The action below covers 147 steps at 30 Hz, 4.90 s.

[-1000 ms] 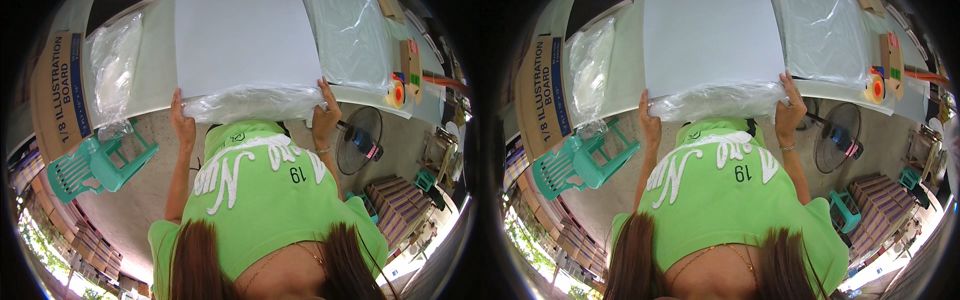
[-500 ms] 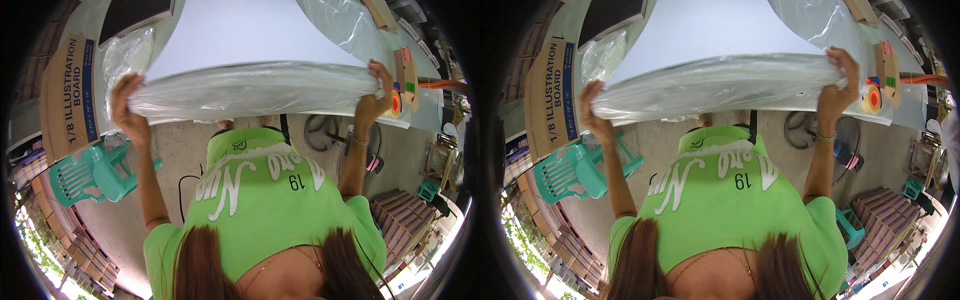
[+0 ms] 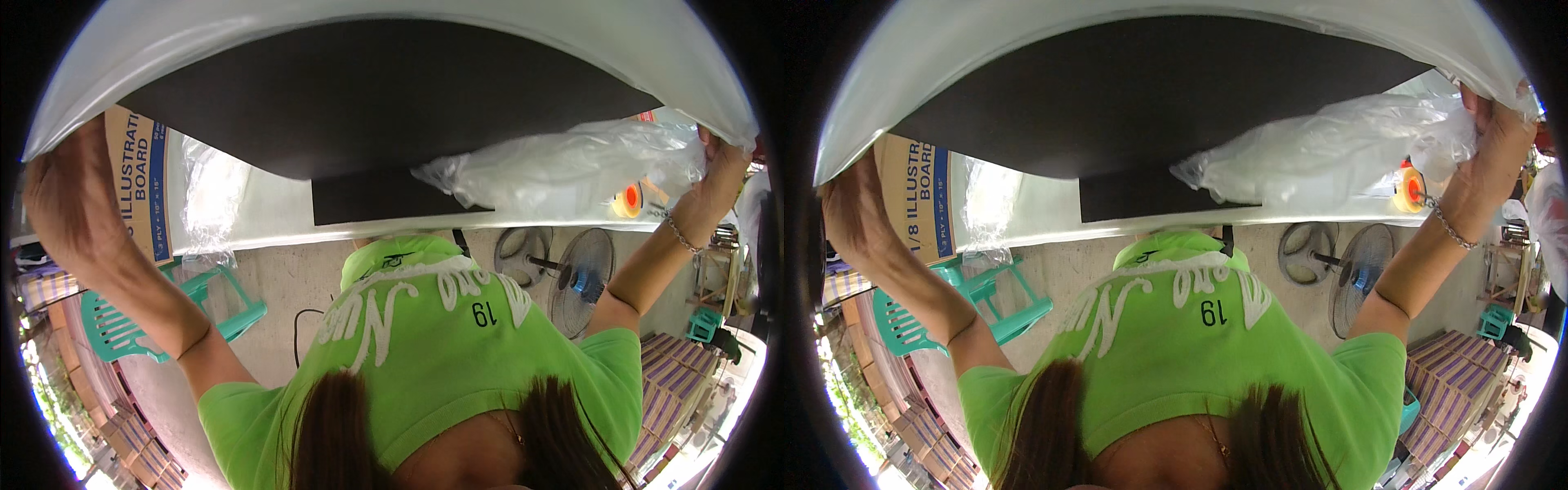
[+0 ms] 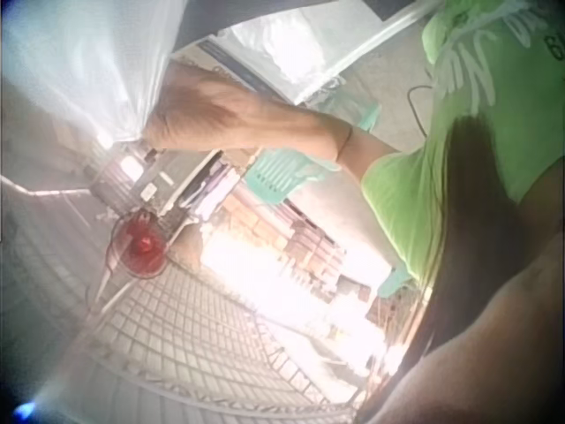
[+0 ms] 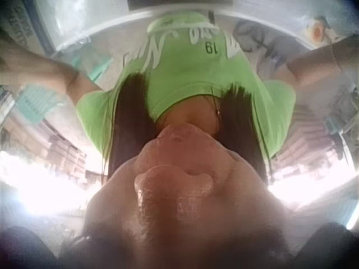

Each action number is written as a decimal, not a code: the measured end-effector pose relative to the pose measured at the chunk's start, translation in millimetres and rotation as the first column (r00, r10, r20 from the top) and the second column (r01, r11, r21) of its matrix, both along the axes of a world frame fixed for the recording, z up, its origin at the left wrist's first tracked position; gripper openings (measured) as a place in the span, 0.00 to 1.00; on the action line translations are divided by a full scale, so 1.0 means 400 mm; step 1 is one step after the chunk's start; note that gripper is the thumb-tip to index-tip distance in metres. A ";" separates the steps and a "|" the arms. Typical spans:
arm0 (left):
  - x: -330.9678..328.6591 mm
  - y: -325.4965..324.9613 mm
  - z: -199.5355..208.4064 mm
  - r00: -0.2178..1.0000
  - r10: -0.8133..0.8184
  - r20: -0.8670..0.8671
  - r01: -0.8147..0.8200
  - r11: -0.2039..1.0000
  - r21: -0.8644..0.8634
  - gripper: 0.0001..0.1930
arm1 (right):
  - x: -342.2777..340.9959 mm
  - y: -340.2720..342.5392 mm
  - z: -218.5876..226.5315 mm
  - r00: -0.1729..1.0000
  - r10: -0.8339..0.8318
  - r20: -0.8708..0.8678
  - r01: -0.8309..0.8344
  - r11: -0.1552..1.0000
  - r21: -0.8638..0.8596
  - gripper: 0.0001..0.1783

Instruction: The person places black panels into plastic bags and stacks them on a table.

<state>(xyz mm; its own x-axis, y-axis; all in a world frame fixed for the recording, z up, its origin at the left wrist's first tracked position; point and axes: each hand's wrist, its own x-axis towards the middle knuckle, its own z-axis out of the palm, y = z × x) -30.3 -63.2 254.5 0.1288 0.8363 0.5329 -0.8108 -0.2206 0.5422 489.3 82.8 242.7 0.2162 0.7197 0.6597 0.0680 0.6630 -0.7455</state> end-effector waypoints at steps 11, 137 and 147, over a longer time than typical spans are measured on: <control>-0.007 -0.019 0.037 0.974 0.137 -0.182 -0.167 0.973 -0.157 0.22 | 0.035 0.042 0.013 0.902 0.322 -0.288 -0.368 0.921 -0.123 0.12; 1.111 0.396 -0.761 -0.518 -0.098 -0.850 -0.448 0.878 0.172 0.47 | 0.719 0.213 -0.851 0.187 -0.467 0.864 0.819 0.560 0.125 0.25; 1.089 0.303 -0.378 0.527 0.127 -0.840 -0.304 0.951 -0.047 0.25 | 0.199 0.106 -0.322 0.734 0.591 -0.334 -0.672 0.566 -0.477 0.40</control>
<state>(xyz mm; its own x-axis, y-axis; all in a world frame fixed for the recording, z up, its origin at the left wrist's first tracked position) 405.1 57.8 103.3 0.2361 0.9615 0.1407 0.0697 -0.1612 0.9845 569.0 125.4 113.8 -0.3867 0.9143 0.1205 -0.3262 -0.0134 -0.9452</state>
